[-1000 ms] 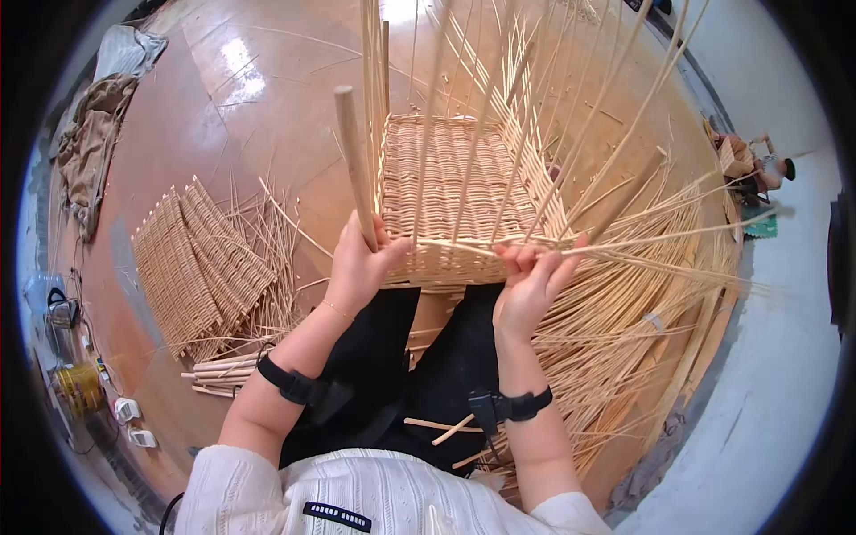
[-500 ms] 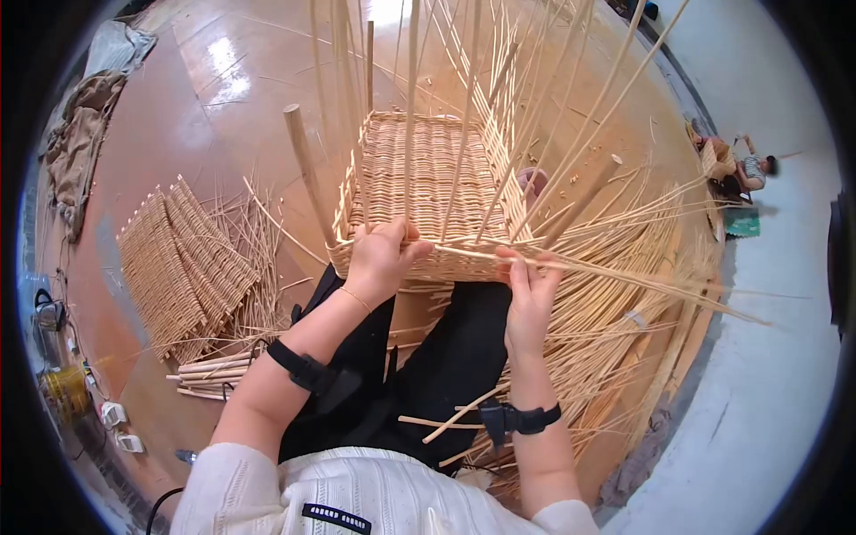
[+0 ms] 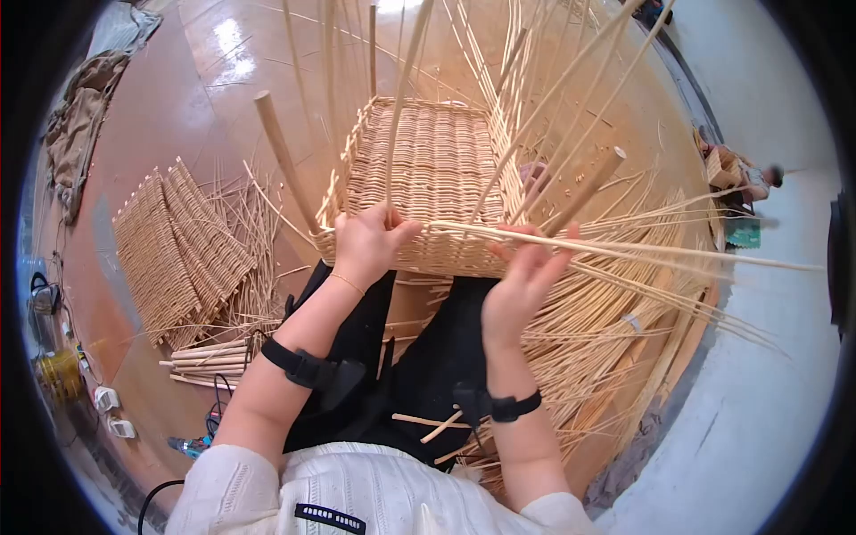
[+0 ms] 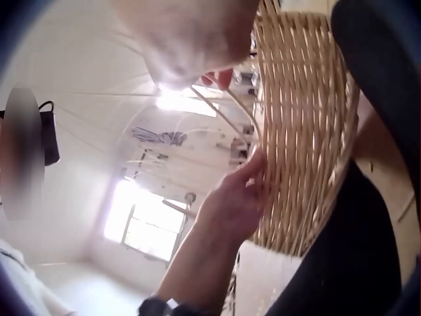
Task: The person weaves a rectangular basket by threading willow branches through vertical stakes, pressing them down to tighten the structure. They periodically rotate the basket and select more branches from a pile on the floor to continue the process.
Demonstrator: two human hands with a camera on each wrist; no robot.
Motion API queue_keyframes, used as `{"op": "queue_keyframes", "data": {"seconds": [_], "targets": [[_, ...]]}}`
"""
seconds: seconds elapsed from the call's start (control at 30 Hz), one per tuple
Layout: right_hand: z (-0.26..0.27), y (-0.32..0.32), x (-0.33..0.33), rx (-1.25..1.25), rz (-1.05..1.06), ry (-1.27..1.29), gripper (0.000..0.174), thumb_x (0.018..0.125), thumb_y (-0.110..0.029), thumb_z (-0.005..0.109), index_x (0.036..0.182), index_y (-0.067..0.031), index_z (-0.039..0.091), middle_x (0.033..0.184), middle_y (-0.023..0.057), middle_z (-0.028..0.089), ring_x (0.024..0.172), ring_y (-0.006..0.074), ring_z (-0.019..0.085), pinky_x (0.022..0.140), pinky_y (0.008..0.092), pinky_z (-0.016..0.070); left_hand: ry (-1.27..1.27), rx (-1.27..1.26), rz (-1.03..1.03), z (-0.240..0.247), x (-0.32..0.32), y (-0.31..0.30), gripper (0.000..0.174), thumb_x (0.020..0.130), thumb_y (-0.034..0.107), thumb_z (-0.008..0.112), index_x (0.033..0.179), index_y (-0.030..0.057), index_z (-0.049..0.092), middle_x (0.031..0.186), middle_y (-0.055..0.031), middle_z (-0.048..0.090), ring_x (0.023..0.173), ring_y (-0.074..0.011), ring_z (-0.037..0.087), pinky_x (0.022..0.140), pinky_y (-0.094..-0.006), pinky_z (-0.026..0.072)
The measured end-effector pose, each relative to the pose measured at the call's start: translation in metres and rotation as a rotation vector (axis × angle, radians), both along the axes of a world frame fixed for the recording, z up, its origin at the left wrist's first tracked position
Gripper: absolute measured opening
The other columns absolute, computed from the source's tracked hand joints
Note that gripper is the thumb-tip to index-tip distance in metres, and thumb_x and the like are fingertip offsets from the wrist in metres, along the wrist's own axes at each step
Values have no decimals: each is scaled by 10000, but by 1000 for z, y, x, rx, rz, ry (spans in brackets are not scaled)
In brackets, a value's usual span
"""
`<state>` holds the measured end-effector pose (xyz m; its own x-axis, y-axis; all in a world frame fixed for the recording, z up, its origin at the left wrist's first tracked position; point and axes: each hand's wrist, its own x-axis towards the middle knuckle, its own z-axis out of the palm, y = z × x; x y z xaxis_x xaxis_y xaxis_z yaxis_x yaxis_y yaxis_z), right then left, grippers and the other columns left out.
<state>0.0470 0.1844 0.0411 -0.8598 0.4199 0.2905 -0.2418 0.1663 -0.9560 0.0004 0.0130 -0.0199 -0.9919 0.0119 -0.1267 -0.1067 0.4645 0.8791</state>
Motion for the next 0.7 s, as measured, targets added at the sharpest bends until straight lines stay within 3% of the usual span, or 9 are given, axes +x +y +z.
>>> {"op": "queue_keyframes", "data": {"seconds": [0.03,0.1,0.17,0.23,0.3,0.5,0.57,0.63,0.7], "targets": [[-2,-8,5,56,-20,-26,492,1065,-167,363,1509,-93,163,1101,128,575,963,195,617,813,318,558,5,-63,13,4,0,2,304,838,377,726,758,87,680,633,-36,648,607,-220,592,855,-370,347],[13,-11,-7,257,180,32,496,1053,-140,398,1493,-86,176,1072,114,581,936,168,608,764,303,561,-10,-55,16,-2,1,4,330,818,400,744,741,88,672,629,-31,645,605,-200,592,847,-358,354],[25,-10,-20,213,276,-32,480,1049,-131,404,1478,-97,191,1032,102,596,913,157,610,729,309,558,-145,114,63,-7,0,0,369,787,441,765,732,89,666,624,-25,639,609,-178,586,884,-347,339],[-10,6,-4,-104,55,-91,503,1051,-146,409,1485,-131,155,1002,99,603,925,159,621,710,308,547,-202,140,58,-5,-5,-5,401,761,459,783,733,80,656,634,-25,643,647,-174,612,913,-347,346],[-34,8,11,-359,-85,-106,479,1060,-139,357,1462,-151,98,1056,107,585,988,196,632,738,310,529,-13,-171,0,8,-4,-5,332,781,300,815,722,26,637,633,-34,635,606,-101,585,571,-284,468],[-43,23,16,-410,-46,-97,287,1053,-126,363,1312,-108,241,1071,137,608,1012,212,616,817,333,502,152,17,29,14,22,-7,257,826,204,766,916,5,631,798,-79,673,725,-186,645,725,-298,502],[-50,27,22,-255,-24,-97,220,1046,-114,385,1240,-97,284,1067,165,620,1010,208,611,830,327,488,601,-39,145,36,35,-2,190,873,128,699,1002,5,633,908,-106,687,832,-235,656,785,-326,510],[-42,25,24,-314,-46,-92,198,1037,-111,417,1203,-89,312,1063,183,629,916,209,636,789,324,507,488,-34,-139,39,32,35,220,911,178,653,1057,14,648,952,-121,684,942,-305,617,934,-415,437],[-22,33,29,-566,42,-142,192,1025,-98,449,1173,-85,328,1062,185,637,805,191,648,715,295,526,464,-106,-192,10,8,66,233,911,228,654,1008,17,662,947,-125,687,930,-286,620,963,-432,397]]}}
